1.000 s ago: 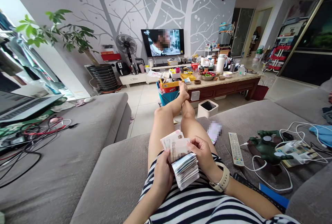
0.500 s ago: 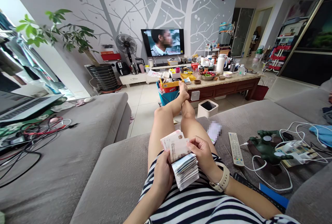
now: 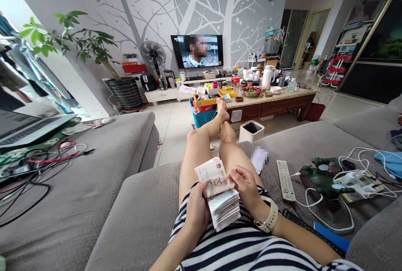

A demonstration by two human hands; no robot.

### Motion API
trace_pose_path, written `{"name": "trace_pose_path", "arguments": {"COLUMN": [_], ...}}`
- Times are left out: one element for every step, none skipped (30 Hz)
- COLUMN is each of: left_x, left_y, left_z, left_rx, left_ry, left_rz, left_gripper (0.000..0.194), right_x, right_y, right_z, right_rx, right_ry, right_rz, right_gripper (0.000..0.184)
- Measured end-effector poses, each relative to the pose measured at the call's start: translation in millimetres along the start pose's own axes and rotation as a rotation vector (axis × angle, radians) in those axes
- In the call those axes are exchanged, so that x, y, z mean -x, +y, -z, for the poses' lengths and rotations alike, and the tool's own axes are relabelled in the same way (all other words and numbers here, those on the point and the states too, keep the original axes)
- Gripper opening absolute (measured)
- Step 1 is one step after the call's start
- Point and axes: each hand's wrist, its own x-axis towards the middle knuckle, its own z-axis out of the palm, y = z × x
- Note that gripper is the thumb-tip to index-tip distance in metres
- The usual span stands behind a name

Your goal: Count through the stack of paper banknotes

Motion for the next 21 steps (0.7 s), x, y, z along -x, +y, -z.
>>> {"name": "trace_pose_path", "arguments": {"left_x": [0.0,-0.1,0.0,0.1,0.5,1.0,1.8,2.7,3.6,4.5,5.4,6.1,6.8,7.3,7.7,7.9,7.9,7.6,7.0,6.0,4.6], "left_y": [-0.4,-0.8,-1.1,-1.2,-1.0,-0.4,0.4,1.4,2.5,3.5,4.3,4.9,5.3,5.5,5.5,5.5,5.3,5.0,4.5,3.8,2.8], "left_z": [0.2,0.5,0.8,1.0,1.1,0.9,0.5,0.0,-0.5,-1.0,-1.4,-1.7,-1.8,-1.8,-1.7,-1.6,-1.4,-1.2,-0.9,-0.4,0.2], "left_rx": [0.015,0.032,0.046,0.052,0.055,0.054,0.050,0.043,0.034,0.024,0.016,0.008,0.003,0.000,-0.001,-0.002,-0.002,-0.005,-0.010,-0.013,-0.012], "left_ry": [-0.020,-0.045,-0.067,-0.074,-0.074,-0.072,-0.068,-0.061,-0.054,-0.047,-0.043,-0.043,-0.046,-0.051,-0.058,-0.064,-0.066,-0.065,-0.062,-0.057,-0.053], "left_rz": [0.014,0.030,0.041,0.042,0.043,0.046,0.050,0.055,0.058,0.059,0.059,0.060,0.064,0.069,0.078,0.086,0.090,0.090,0.087,0.082,0.078], "left_gripper": [0.010,0.011,0.013,0.014,0.014,0.014,0.014,0.014,0.014,0.014,0.015,0.016,0.017,0.018,0.019,0.019,0.020,0.020,0.020,0.019,0.016], "right_x": [0.3,0.5,0.5,0.2,-0.3,-0.9,-1.7,-2.6,-3.4,-4.2,-4.8,-5.3,-5.6,-5.9,-6.1,-6.2,-6.5,-6.7,-6.9,-7.0,-7.1], "right_y": [-0.5,-0.8,-1.0,-0.9,-0.7,-0.2,0.3,0.9,1.6,2.4,3.1,3.9,4.7,5.5,6.3,7.0,7.6,8.0,8.2,8.2,8.0], "right_z": [-0.1,-0.2,-0.3,-0.3,-0.3,-0.3,-0.2,-0.1,0.0,0.2,0.3,0.5,0.7,1.0,1.3,1.6,1.9,2.1,2.3,2.3,2.3], "right_rx": [-0.004,-0.005,-0.001,0.005,0.010,0.013,0.016,0.021,0.028,0.036,0.043,0.047,0.048,0.046,0.044,0.044,0.048,0.054,0.061,0.066,0.070], "right_ry": [-0.014,-0.024,-0.026,-0.018,-0.002,0.016,0.035,0.052,0.065,0.073,0.075,0.075,0.073,0.069,0.062,0.057,0.052,0.050,0.051,0.054,0.057], "right_rz": [-0.003,-0.007,-0.013,-0.019,-0.022,-0.025,-0.025,-0.024,-0.022,-0.021,-0.024,-0.029,-0.033,-0.038,-0.043,-0.046,-0.047,-0.046,-0.044,-0.041,-0.039], "right_gripper": [0.031,0.031,0.031,0.029,0.028,0.026,0.026,0.025,0.025,0.025,0.025,0.025,0.025,0.025,0.025,0.025,0.025,0.026,0.026,0.026,0.026]}}
